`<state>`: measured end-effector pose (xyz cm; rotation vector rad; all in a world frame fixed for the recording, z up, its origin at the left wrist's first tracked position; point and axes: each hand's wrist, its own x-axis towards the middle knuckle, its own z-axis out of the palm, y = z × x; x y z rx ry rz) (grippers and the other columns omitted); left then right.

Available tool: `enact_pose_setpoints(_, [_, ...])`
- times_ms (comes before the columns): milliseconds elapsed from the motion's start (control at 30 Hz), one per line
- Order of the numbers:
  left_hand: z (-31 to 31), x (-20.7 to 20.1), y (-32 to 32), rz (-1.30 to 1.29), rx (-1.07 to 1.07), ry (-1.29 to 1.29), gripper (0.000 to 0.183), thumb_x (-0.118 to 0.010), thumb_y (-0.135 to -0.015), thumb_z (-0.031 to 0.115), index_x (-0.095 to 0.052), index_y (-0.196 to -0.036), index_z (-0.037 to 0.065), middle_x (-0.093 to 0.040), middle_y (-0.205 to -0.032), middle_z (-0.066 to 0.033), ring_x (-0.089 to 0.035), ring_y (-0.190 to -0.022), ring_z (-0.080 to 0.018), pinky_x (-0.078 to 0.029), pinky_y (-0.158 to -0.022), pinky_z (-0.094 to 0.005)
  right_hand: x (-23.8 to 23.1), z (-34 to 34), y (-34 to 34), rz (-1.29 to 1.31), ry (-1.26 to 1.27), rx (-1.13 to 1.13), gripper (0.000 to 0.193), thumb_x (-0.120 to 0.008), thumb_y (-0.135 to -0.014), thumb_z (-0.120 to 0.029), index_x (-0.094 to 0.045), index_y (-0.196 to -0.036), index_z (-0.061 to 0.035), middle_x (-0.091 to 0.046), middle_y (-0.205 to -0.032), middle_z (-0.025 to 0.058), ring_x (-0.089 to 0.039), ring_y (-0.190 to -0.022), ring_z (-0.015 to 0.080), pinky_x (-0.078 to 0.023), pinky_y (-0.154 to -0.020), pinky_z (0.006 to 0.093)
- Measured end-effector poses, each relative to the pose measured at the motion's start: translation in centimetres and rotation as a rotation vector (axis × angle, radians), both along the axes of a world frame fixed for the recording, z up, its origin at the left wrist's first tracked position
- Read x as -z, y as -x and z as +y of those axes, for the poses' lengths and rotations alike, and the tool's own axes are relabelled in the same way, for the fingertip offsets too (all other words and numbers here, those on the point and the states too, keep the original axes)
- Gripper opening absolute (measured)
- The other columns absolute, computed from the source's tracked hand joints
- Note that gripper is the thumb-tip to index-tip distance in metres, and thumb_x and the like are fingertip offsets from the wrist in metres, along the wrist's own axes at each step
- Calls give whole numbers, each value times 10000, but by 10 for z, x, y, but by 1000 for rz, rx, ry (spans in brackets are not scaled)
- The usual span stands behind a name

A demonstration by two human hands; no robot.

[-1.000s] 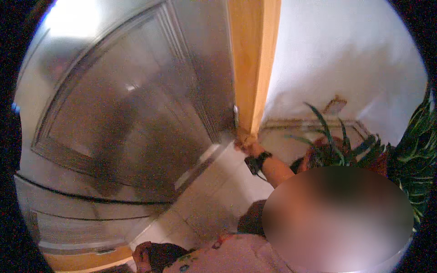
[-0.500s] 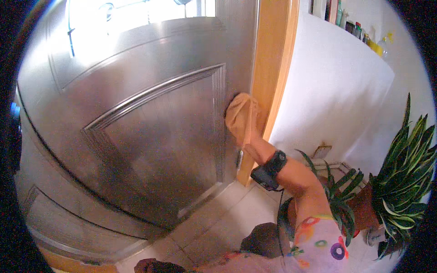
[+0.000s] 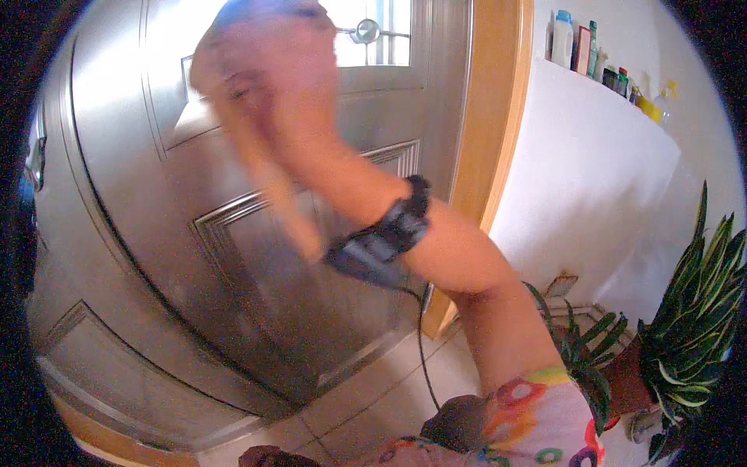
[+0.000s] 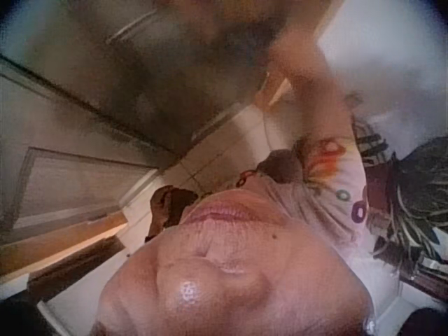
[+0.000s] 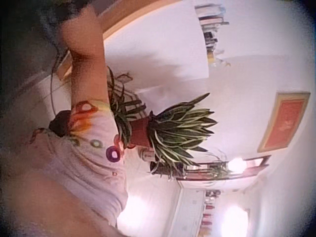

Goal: Wiping down a metallic door and window frame with a dry cloth.

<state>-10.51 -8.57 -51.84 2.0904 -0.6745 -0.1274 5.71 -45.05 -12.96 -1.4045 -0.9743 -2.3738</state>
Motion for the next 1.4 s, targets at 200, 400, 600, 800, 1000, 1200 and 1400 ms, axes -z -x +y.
enact_pose_setpoints(200, [2,6,6,114,-52,6,210,-537,-872,180,-638,-975,27,-643,-958,-142,-610,-889,-284,-479,-814,-365,45,55,-15,-64,299,108,73,-590,-696,-220,-648,-736,-198,-634,-905,4,-573,-932,269,-401,-828,425])
enact_pose_setpoints(400, [5,5,4,157,-49,-70,224,-525,-887,204,-634,-990,38,-604,-1087,-176,-563,-1014,-330,-438,-889,-430,-29,-59,10,50,775,228,138,-562,-815,-30,-594,-949,-24,-603,-960,45,-584,-819,175,-480,-710,283])
enact_pose_setpoints(600, [10,19,-9,-22,27,-71,228,-491,-772,79,-626,-951,38,-648,-911,-134,-600,-900,-294,-455,-829,-378,4,-86,14,330,-91,-28,209,-407,-945,-155,-519,-1064,-25,-569,-980,76,-558,-867,166,-490,-704,275])
enact_pose_setpoints(800, [-3,13,-3,23,-2,-31,197,-524,-742,83,-648,-895,80,-654,-922,-103,-599,-903,-299,-446,-835,-389,81,13,4,725,62,-121,174,-558,-705,-288,-668,-814,-210,-610,-938,21,-577,-909,285,-470,-801,439])
enact_pose_setpoints(1000, [-10,9,-1,-7,-47,-44,187,-530,-733,85,-655,-871,84,-658,-910,-102,-600,-908,-295,-450,-833,-387,234,24,6,451,460,254,364,-651,-614,-316,-592,-971,-349,-544,-1013,-32,-519,-993,252,-414,-841,526])
enact_pose_setpoints(1200, [-8,7,-4,48,-52,-93,188,-538,-726,88,-659,-870,80,-658,-913,-115,-605,-910,-301,-454,-835,-378,248,-29,-3,624,767,301,279,-554,-720,-332,-588,-997,-347,-548,-998,-67,-528,-925,135,-367,-944,516])
enact_pose_setpoints(1400, [-6,11,2,54,-96,-83,195,-530,-727,62,-666,-866,75,-657,-914,-126,-609,-908,-299,-462,-832,-376,166,-58,10,374,422,551,257,-553,-727,-305,-606,-973,-358,-564,-1006,-43,-527,-937,218,-386,-878,504])
